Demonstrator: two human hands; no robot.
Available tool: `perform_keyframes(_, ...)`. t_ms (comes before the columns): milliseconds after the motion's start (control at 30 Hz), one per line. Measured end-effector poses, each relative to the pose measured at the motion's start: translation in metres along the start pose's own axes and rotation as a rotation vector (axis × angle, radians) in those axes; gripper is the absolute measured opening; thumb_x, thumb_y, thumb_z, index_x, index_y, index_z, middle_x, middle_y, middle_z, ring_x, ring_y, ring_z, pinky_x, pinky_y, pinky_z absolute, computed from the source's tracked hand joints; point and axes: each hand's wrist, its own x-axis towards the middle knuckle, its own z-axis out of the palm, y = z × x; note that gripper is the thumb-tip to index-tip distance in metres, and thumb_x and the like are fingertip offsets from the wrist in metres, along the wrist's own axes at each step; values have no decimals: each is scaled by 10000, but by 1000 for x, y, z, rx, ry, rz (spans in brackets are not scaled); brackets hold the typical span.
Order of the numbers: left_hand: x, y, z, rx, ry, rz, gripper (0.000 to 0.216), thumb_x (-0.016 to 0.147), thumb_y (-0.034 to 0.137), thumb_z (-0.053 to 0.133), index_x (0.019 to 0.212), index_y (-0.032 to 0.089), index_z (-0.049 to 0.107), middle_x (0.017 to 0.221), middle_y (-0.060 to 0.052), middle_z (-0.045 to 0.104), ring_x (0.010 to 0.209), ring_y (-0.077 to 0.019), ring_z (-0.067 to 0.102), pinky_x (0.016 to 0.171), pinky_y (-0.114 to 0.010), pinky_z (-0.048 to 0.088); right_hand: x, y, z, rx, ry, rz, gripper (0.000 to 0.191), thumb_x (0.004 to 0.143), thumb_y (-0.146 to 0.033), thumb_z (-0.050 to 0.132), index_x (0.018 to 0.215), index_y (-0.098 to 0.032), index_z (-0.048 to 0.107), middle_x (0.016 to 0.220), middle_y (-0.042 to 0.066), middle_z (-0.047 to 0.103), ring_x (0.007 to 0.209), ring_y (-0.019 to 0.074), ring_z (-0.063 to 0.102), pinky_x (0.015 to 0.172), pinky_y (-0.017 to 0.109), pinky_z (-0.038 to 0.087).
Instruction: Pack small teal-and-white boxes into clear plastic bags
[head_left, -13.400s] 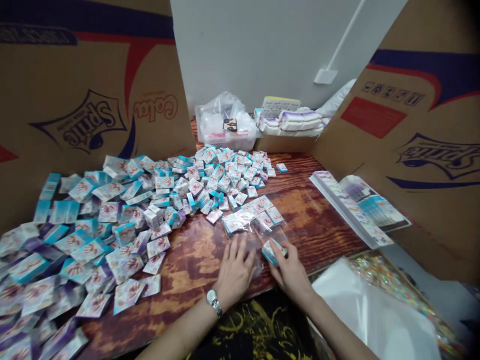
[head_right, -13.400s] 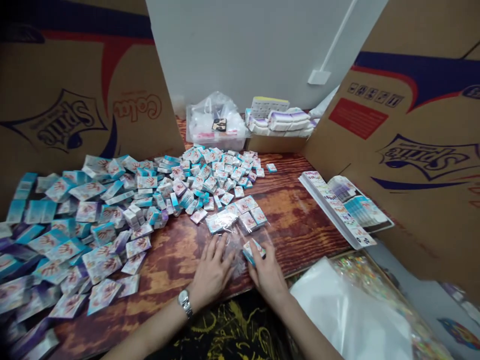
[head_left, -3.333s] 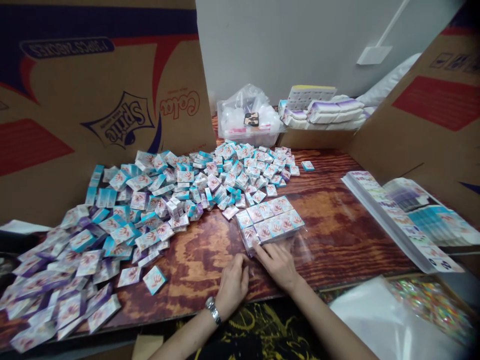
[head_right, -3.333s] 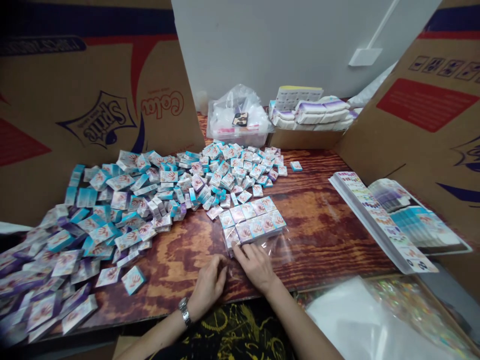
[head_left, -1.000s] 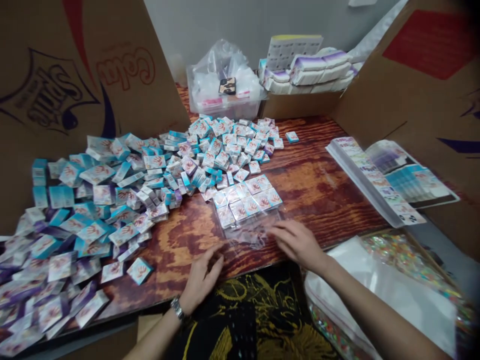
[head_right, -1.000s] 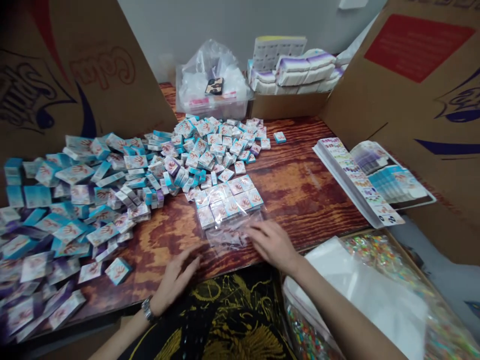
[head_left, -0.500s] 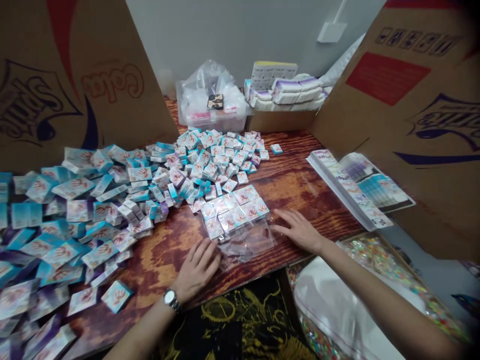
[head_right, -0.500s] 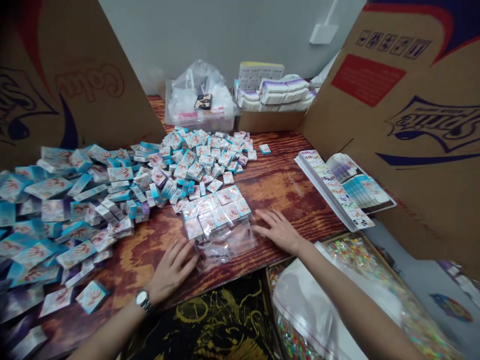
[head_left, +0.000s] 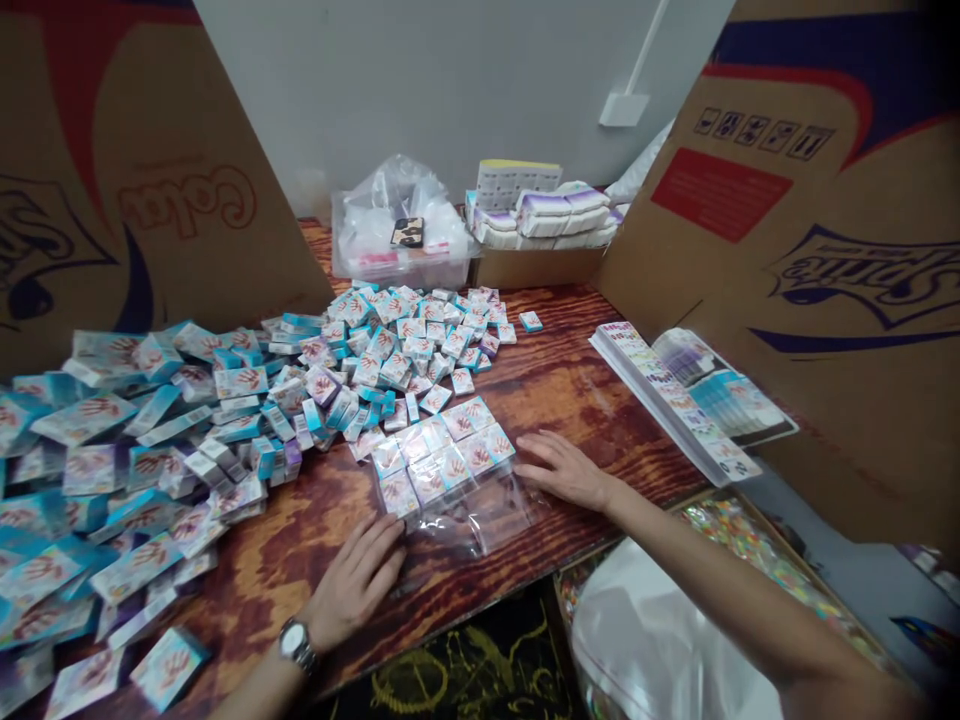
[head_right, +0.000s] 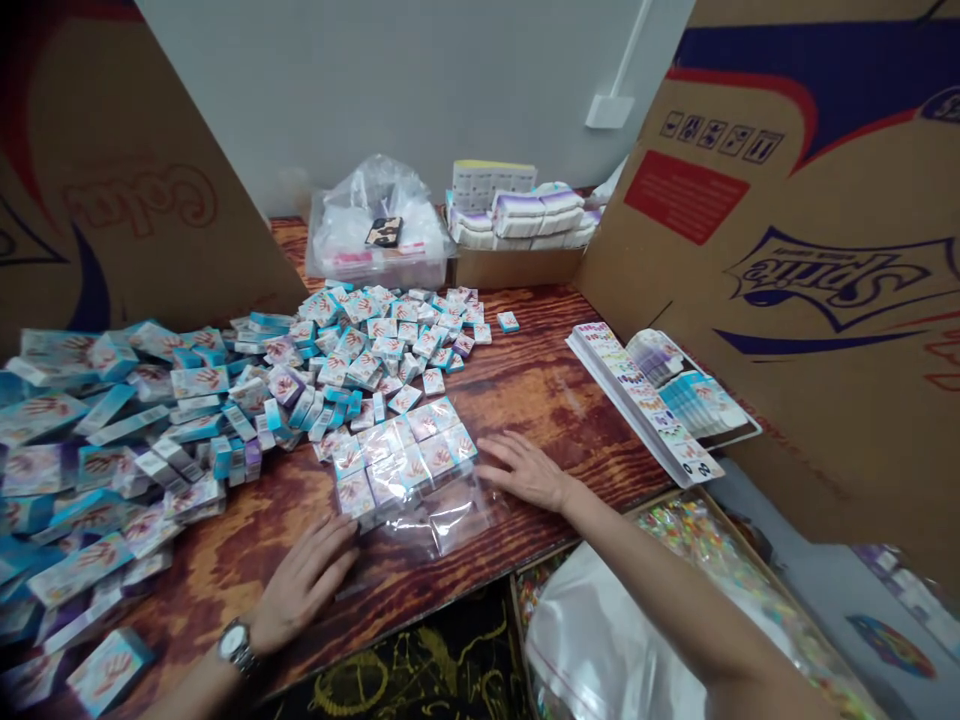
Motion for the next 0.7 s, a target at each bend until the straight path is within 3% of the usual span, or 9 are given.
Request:
perform_keyframes(133,10,0,-4,38,38,44,277,913,114,381,1086,164,592,1197,-95,594,1262,-214,400,1045,-397,380,11,-4,-1,0,84,-141,289,913,-119,439,1146,-230,569,1292,43,537,1335,211,276,1040,448,363)
perform_keyframes(300,17,3,-7,58,50,59,273,913,79,351,1055,127,579,1193,-133,593,1237,-232,422,983,-409,443,21,-8,-4,98,135,-177,213,930,-146,427,1000,-195,623,1213,44,602,1270,191,396,993,415,433)
perform_keyframes(533,5,3,1,-46,17,-34,252,915,70,349,1049,114,558,1217,-142,582,1225,-212,432,977,-401,443,22,-8,3,228,174,-84,243,923,-140,429,1088,-184,603,1141,69,641,1209,167,462,958,354,474)
perform_keyframes(700,1,2,4,-81,-32,-58,230,891,79,403,1037,141,569,1263,-127,550,1245,-228,407,1013,-443,398,22,-7,1,224,88,-119,261,899,-139,485,1119,-227,593,1255,57,569,1266,195,398,1002,401,423)
